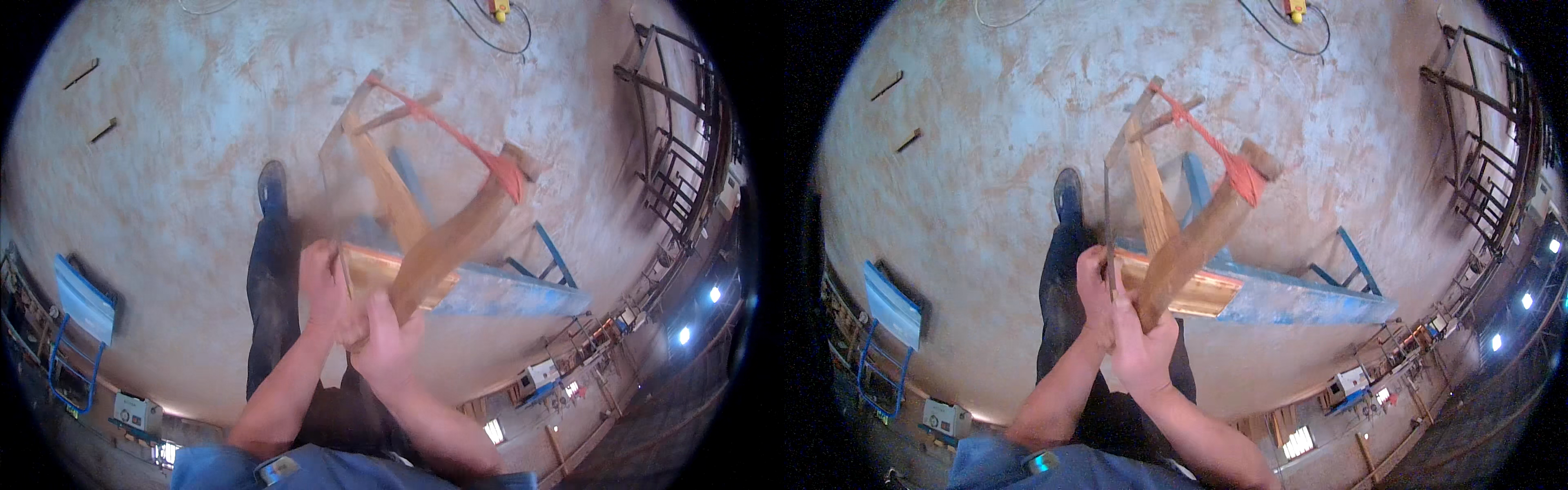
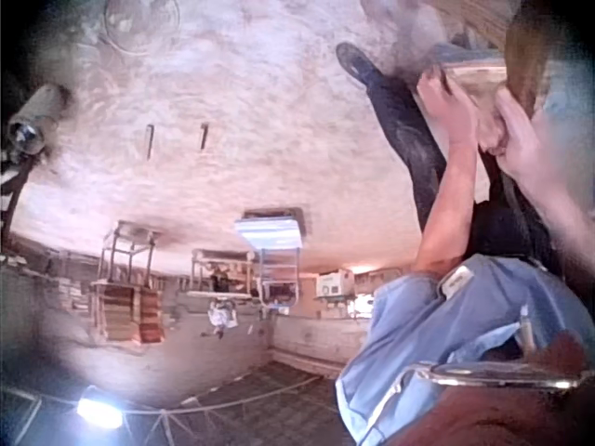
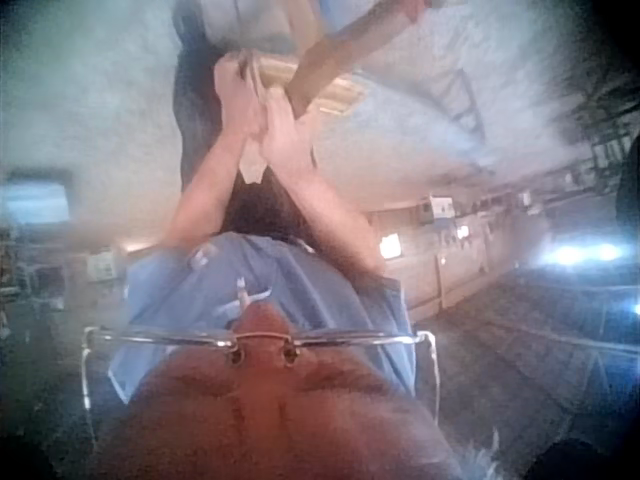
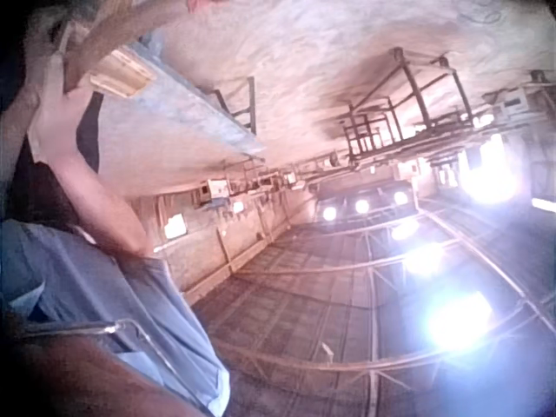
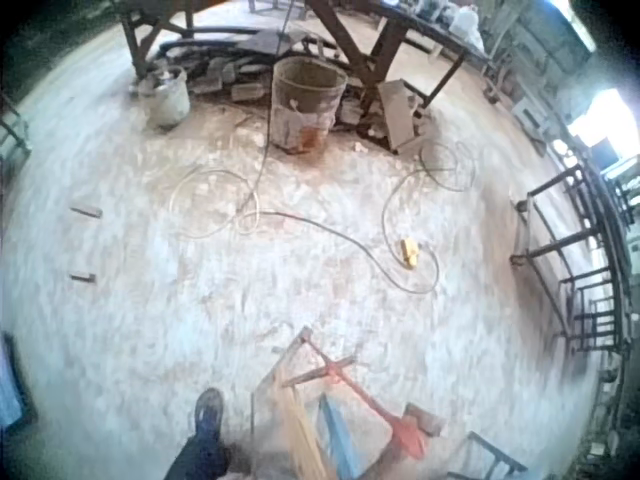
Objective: The person sands a small wooden box with an orbital sander, then uses a hand saw to cut a wooden frame. The person repeatedly handles the box and frame, moving between a workbench and a sawhorse.
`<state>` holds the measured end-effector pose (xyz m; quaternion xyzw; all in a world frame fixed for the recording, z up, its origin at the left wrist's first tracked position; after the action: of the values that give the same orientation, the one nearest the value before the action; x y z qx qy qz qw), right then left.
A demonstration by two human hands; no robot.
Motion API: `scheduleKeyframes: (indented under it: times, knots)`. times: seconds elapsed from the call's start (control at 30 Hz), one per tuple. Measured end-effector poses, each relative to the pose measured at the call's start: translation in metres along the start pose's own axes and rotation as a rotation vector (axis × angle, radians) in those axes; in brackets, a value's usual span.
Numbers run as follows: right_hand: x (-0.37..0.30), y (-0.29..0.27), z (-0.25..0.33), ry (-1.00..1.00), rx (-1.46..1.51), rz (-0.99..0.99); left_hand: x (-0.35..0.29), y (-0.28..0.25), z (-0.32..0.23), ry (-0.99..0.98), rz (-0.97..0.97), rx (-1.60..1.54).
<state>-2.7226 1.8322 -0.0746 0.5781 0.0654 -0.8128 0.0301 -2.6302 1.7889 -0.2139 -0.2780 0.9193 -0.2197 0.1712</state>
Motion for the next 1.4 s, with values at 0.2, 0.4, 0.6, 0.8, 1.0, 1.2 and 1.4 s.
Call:
scheduleKeyframes:
  times: [0.2,0.4,0.6,0.8,1.0,1.2,1.4]
  knots:
    - [-0.025,-0.007,0.003,0.112,0.177,0.046,-0.002,0.003,0.0,-0.002,0.011,0.04]
    - [-0.009,-0.003,0.0,-0.041,-0.16,-0.041,-0.006,0.005,0.008,-0.075,-0.005,-0.05]
    - [-0.014,0.001,0.0,0.137,0.017,-0.053,-0.011,0.003,0.003,-0.012,0.023,0.045]
    - [-0.011,0.005,0.0,0.23,0.129,-0.028,-0.009,0.009,0.015,-0.063,-0.036,-0.034]
    - [0.009,0.017,0.009,-0.161,-0.211,-0.149,0.005,-0.004,-0.01,-0.011,-0.044,0.024]
    - [0.016,0.008,-0.008,0.111,0.191,-0.093,0.004,-0.002,-0.006,0.015,-0.073,-0.015]
    - [-0.005,-0.003,0.015,0.03,0.3,-0.064,0.007,-0.003,-0.013,0.026,-0.087,-0.017]
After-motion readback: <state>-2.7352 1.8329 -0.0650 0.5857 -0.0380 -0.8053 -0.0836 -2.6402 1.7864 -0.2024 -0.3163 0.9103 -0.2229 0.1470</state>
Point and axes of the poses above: each hand's wrist, its own x-axis towards the middle knuckle, its own y-axis out of the palm, z = x × y, the point moved 3 cm from there along x, towards the middle knuckle, and after that the axes turned 14 degrees about y, right-handed, at the moved point
